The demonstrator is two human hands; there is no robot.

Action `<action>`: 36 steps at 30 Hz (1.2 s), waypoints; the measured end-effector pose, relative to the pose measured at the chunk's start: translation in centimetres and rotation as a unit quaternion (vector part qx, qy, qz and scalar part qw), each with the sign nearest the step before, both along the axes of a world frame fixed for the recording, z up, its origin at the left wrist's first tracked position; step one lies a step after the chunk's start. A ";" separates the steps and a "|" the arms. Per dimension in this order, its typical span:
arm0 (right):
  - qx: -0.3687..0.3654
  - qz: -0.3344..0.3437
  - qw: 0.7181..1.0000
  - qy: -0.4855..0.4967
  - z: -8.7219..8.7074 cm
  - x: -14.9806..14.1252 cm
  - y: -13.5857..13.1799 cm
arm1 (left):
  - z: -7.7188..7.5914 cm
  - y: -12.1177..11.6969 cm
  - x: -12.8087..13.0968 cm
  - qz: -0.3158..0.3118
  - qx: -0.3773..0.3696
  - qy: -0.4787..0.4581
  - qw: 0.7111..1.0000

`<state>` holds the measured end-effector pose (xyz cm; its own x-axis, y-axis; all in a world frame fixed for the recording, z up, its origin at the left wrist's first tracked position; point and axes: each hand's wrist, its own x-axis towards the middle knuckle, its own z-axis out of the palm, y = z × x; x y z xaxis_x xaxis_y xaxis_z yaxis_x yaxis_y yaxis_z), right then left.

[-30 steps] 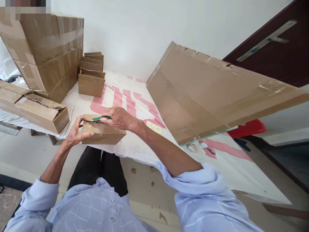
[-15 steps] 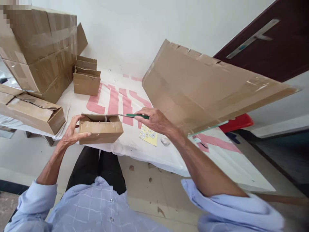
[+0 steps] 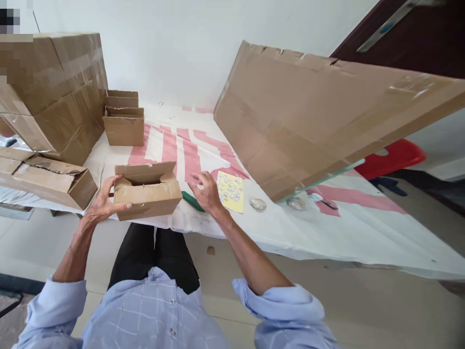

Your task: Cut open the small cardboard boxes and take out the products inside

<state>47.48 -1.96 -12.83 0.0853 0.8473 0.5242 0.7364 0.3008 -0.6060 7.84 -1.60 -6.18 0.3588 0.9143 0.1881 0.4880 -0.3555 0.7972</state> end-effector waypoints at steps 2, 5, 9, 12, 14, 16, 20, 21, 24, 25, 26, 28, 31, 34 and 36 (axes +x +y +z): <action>0.063 0.044 0.996 -0.042 3.1 -1.7 1.3 | 0.0 0.0 0.0 0.003 0.010 0.006 1.000; 0.097 0.117 0.982 -0.116 6.8 -4.8 3.2 | -0.1 -0.1 0.1 0.002 0.026 0.000 1.000; 0.084 0.187 0.964 -0.171 8.6 -7.9 5.2 | -0.1 0.1 0.2 -0.006 0.035 -0.004 0.999; 0.071 0.225 0.960 -0.150 8.6 -8.9 6.0 | -0.1 0.2 0.1 -0.012 0.033 -0.004 0.999; 0.062 0.247 0.960 -0.117 8.6 -9.1 6.2 | -0.1 0.3 0.1 -0.013 0.030 -0.005 0.999; 0.051 0.267 0.959 -0.080 8.7 -9.2 6.2 | -0.2 0.3 0.1 -0.014 0.032 -0.005 0.999; 0.009 0.293 0.956 -0.010 9.5 -9.4 5.9 | -0.1 0.3 0.1 -0.018 0.051 -0.002 0.999; -0.008 0.297 0.955 0.005 9.7 -9.4 5.8 | -0.1 0.4 0.2 -0.020 0.058 -0.001 0.998; -0.068 0.302 0.950 0.041 10.5 -9.5 5.6 | 0.2 0.4 0.3 -0.033 0.069 -0.003 0.997; -0.088 0.306 0.946 0.052 10.8 -9.4 5.7 | 0.3 0.4 0.3 -0.036 0.072 -0.006 0.997; -0.108 0.313 0.942 0.063 11.0 -9.4 5.9 | 0.4 0.4 0.4 -0.039 0.074 -0.009 0.996; -0.144 0.328 0.930 0.084 11.3 -9.3 6.4 | 0.6 0.4 0.4 -0.037 0.076 -0.012 0.996; -0.171 0.327 0.921 0.126 11.5 -9.4 7.2 | 0.9 0.3 0.4 -0.030 0.065 -0.004 0.997; -0.176 0.287 0.925 0.176 11.7 -10.1 7.5 | 1.3 0.4 0.2 -0.025 0.065 0.013 0.997; -0.182 0.249 0.924 0.225 12.0 -10.7 7.7 | 1.3 0.7 -0.1 -0.012 0.077 0.015 0.997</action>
